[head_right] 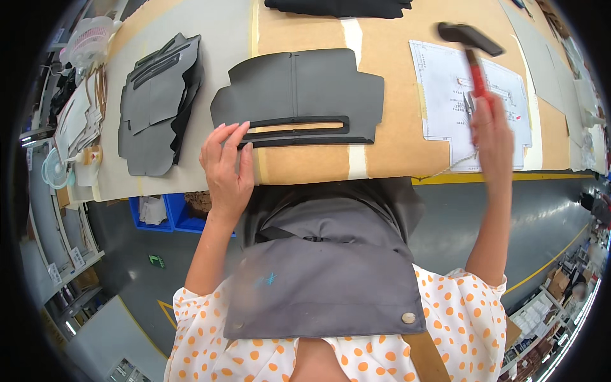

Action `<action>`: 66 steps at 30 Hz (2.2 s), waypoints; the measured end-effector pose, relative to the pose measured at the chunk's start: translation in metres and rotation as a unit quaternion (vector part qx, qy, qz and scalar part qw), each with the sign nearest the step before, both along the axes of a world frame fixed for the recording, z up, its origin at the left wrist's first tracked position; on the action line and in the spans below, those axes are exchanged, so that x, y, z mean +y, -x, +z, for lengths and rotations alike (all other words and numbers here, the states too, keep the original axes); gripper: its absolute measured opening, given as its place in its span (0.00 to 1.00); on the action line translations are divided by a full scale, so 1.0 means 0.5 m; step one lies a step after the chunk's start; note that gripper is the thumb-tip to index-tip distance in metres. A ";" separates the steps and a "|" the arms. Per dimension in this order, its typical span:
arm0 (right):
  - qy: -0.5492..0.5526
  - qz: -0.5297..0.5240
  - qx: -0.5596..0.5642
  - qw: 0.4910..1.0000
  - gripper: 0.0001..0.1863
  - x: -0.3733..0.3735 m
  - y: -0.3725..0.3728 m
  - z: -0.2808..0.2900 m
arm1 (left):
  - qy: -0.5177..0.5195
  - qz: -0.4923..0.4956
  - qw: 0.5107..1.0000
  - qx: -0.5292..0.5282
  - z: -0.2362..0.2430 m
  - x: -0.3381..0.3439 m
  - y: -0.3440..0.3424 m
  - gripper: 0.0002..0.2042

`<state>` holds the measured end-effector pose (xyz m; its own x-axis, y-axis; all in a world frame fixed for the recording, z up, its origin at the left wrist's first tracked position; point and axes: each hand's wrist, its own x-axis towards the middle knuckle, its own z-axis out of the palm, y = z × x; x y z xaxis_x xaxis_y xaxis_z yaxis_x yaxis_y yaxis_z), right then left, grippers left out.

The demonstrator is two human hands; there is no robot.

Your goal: Assembling and finishing leather bag components by gluing, hammering, and trimming.

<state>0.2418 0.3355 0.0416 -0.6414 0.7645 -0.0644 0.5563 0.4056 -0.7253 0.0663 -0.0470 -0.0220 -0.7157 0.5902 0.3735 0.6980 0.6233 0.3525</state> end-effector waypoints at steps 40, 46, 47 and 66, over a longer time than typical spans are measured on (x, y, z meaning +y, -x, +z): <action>-0.066 0.371 0.039 0.925 0.31 -0.265 0.075 0.013 | -0.057 0.024 0.998 0.012 -0.046 0.017 0.017 0.17; -0.093 0.404 -0.109 0.903 0.31 -0.253 0.100 0.036 | -0.050 0.027 0.998 0.011 -0.057 0.012 0.018 0.17; -0.078 0.392 -0.003 0.917 0.30 -0.259 0.102 0.044 | -0.050 0.032 0.998 0.015 -0.057 0.011 0.014 0.17; -0.086 0.399 -0.090 0.909 0.31 -0.253 0.098 0.016 | -0.053 0.031 0.998 0.021 -0.058 0.016 0.021 0.16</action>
<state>0.1930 0.2092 0.0497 -0.9865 0.0704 -0.1476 0.1400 0.8303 -0.5394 0.0558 -0.0391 -0.0511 -0.7317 0.5005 0.4627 0.6751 0.6263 0.3899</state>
